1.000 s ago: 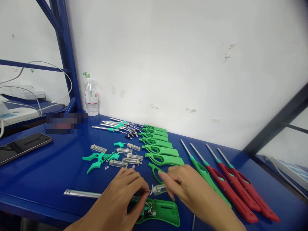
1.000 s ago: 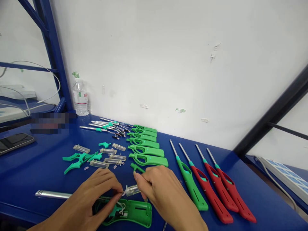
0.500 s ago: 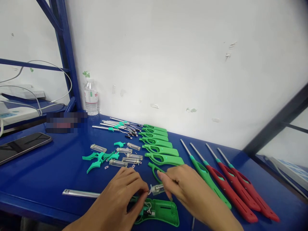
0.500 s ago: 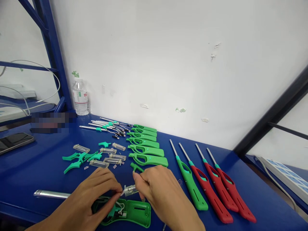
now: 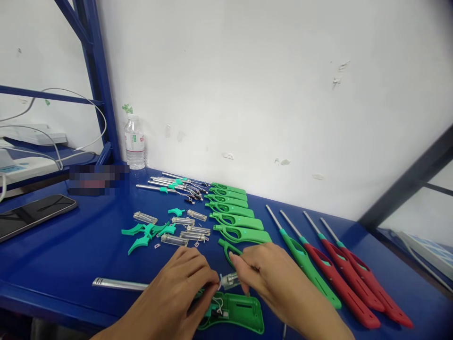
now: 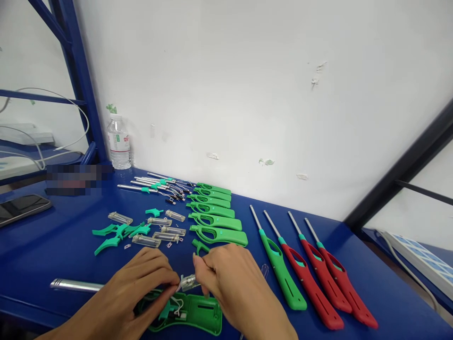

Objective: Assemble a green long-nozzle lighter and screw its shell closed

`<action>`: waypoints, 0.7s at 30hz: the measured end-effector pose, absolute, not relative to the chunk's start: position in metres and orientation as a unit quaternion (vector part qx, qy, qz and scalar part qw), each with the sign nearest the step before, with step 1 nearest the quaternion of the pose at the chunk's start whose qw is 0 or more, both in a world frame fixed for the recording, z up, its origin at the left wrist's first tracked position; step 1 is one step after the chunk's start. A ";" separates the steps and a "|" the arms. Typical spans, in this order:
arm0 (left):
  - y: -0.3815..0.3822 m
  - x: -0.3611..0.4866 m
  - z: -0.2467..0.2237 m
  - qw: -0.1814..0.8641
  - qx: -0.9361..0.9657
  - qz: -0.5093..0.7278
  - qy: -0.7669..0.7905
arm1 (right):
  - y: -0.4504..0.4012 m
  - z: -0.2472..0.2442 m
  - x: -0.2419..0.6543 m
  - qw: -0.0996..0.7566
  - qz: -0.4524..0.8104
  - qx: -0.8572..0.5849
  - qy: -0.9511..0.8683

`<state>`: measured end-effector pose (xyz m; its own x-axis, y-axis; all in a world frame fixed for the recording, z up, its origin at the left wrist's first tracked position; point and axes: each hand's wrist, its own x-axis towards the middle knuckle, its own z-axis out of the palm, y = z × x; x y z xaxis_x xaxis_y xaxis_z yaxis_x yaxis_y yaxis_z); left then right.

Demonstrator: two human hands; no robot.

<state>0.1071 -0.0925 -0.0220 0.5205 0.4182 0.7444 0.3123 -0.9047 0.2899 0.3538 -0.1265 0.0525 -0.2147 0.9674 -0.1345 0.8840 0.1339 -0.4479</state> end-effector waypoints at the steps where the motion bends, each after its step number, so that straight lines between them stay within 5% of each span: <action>1: -0.093 0.107 -0.022 0.057 0.870 0.442 0.210 | -0.126 0.052 0.353 0.094 0.221 -0.619 -0.748; 21: -0.081 0.105 -0.022 0.099 0.846 0.475 0.219 | -0.137 0.059 0.363 0.133 0.289 -0.597 -0.736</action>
<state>0.1052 -0.0810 -0.0225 0.4519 0.4657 0.7609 0.2770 -0.8840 0.3765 0.3628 -0.1371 0.0585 -0.2510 0.9563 -0.1497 0.8033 0.1194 -0.5835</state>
